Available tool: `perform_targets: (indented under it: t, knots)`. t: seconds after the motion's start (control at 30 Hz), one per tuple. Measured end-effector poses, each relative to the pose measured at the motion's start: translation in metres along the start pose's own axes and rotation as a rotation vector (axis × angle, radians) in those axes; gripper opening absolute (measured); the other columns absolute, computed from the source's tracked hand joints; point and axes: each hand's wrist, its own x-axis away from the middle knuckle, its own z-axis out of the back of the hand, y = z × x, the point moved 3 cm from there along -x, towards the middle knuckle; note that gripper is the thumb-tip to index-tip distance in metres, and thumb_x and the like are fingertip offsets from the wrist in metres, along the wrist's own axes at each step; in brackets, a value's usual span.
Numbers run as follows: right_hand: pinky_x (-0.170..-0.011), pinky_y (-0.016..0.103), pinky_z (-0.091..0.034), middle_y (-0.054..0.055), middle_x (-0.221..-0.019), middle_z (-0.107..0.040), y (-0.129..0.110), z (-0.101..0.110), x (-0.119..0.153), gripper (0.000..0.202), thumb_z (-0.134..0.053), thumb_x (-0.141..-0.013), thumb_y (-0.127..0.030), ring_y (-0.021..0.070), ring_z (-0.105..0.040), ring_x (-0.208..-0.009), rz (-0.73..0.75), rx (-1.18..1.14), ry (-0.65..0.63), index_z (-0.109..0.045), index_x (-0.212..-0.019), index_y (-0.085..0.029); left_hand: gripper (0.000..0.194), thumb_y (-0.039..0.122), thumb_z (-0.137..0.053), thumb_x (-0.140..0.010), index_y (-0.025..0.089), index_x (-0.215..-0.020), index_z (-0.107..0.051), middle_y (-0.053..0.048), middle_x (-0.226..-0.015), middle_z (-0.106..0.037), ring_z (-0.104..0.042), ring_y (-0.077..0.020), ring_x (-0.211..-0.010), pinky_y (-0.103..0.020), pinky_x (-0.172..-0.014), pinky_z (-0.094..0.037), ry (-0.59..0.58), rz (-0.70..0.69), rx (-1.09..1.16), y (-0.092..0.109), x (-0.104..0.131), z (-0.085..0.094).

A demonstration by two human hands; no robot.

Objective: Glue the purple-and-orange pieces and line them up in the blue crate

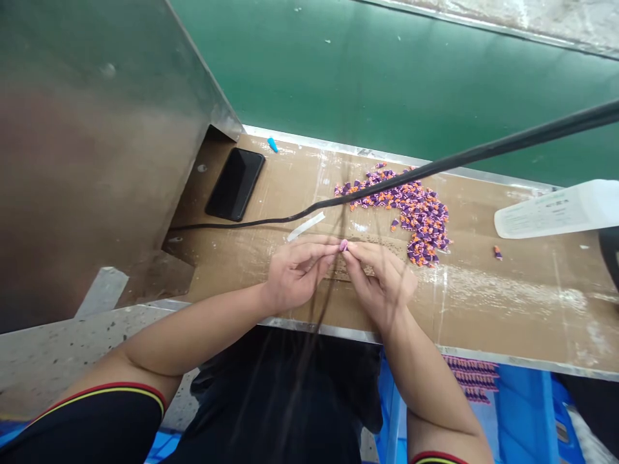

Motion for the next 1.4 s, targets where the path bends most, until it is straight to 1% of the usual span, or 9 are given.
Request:
perform_targets:
  t: [0.37, 0.53, 0.6, 0.7, 0.8, 0.9, 1.07, 1.23, 1.4]
  knots:
    - [-0.075, 0.033, -0.071, 0.002, -0.096, -0.087, 0.002, 0.000, 0.004, 0.018, -0.079, -0.099, -0.019, 0.0215, -0.085, -0.081, -0.050, -0.035, 0.007, -0.082, -0.111, -0.032, 0.020, 0.015, -0.068, -0.104, 0.021, -0.119, -0.081, -0.009, -0.116, -0.085, -0.083, -0.0187, -0.109, -0.033, -0.100, -0.070, 0.015, 0.073, 0.053, -0.004, 0.004, -0.001]
    - [-0.077, 0.036, -0.071, 0.004, -0.095, -0.087, 0.020, 0.003, 0.001, 0.006, -0.078, -0.100, -0.028, 0.0219, -0.084, -0.082, -0.180, -0.123, -0.068, -0.084, -0.102, -0.029, 0.018, 0.016, -0.067, -0.105, 0.020, -0.116, -0.081, -0.011, -0.116, -0.085, -0.083, -0.0194, -0.111, -0.034, -0.101, -0.070, -0.002, 0.111, 0.146, -0.007, 0.000, 0.000]
    - [-0.073, 0.033, -0.070, 0.004, -0.095, -0.087, 0.032, 0.015, 0.000, 0.008, -0.079, -0.100, -0.030, 0.0204, -0.083, -0.079, -0.264, -0.128, -0.106, -0.084, -0.104, -0.026, 0.017, 0.017, -0.067, -0.105, 0.019, -0.115, -0.081, -0.011, -0.116, -0.084, -0.083, -0.0190, -0.110, -0.034, -0.100, -0.070, 0.005, 0.108, 0.126, -0.008, -0.001, 0.001]
    - [-0.069, 0.030, -0.068, 0.005, -0.093, -0.086, 0.046, 0.045, 0.000, 0.012, -0.078, -0.098, -0.033, 0.0194, -0.082, -0.076, -0.328, -0.074, -0.214, -0.085, -0.102, -0.024, 0.016, 0.022, -0.067, -0.105, 0.020, -0.112, -0.082, -0.010, -0.113, -0.085, -0.083, -0.0187, -0.105, -0.034, -0.096, -0.070, 0.032, 0.102, 0.075, -0.011, 0.000, 0.005]
    - [-0.067, 0.029, -0.065, 0.004, -0.090, -0.084, 0.049, 0.076, 0.006, 0.013, -0.075, -0.098, -0.032, 0.0190, -0.079, -0.075, -0.246, 0.064, -0.432, -0.084, -0.094, -0.024, 0.016, 0.026, -0.067, -0.106, 0.020, -0.110, -0.082, -0.010, -0.111, -0.085, -0.083, -0.0192, -0.103, -0.034, -0.093, -0.070, 0.026, 0.121, 0.056, -0.013, 0.001, 0.008]
    - [-0.068, 0.028, -0.064, 0.003, -0.091, -0.083, 0.045, 0.094, 0.018, 0.014, -0.069, -0.097, -0.024, 0.0177, -0.078, -0.074, -0.154, 0.145, -0.593, -0.082, -0.091, -0.025, 0.017, 0.026, -0.067, -0.105, 0.020, -0.111, -0.082, -0.010, -0.110, -0.085, -0.082, -0.0187, -0.102, -0.033, -0.090, -0.069, 0.018, 0.128, 0.069, -0.013, 0.001, 0.009]
    - [-0.069, 0.030, -0.064, 0.003, -0.092, -0.083, 0.044, 0.105, 0.041, 0.018, -0.063, -0.092, -0.017, 0.0173, -0.077, -0.072, -0.192, 0.176, -0.648, -0.080, -0.088, -0.024, 0.017, 0.026, -0.067, -0.104, 0.021, -0.110, -0.083, -0.010, -0.111, -0.085, -0.082, -0.0185, -0.099, -0.028, -0.074, -0.066, -0.009, 0.074, 0.068, -0.014, 0.007, 0.006]
    - [-0.067, 0.030, -0.062, 0.004, -0.083, -0.079, 0.049, 0.116, 0.061, 0.020, -0.061, -0.089, -0.016, 0.0170, -0.072, -0.065, -0.276, 0.291, -0.672, -0.080, -0.084, -0.022, 0.020, 0.031, -0.066, -0.105, 0.019, -0.107, -0.082, -0.010, -0.108, -0.085, -0.080, -0.0177, -0.095, -0.025, -0.070, -0.062, -0.014, 0.082, 0.015, -0.017, 0.011, 0.006]
    - [-0.072, 0.032, -0.061, 0.007, -0.089, -0.078, 0.050, 0.117, 0.068, 0.019, -0.063, -0.089, -0.013, 0.0212, -0.075, -0.076, -0.263, 0.437, -0.704, -0.079, -0.085, -0.023, 0.027, 0.040, -0.064, -0.106, 0.020, -0.104, -0.083, -0.010, -0.104, -0.084, -0.078, -0.0177, -0.091, -0.025, -0.064, -0.057, 0.007, 0.088, -0.020, -0.018, 0.011, 0.006]
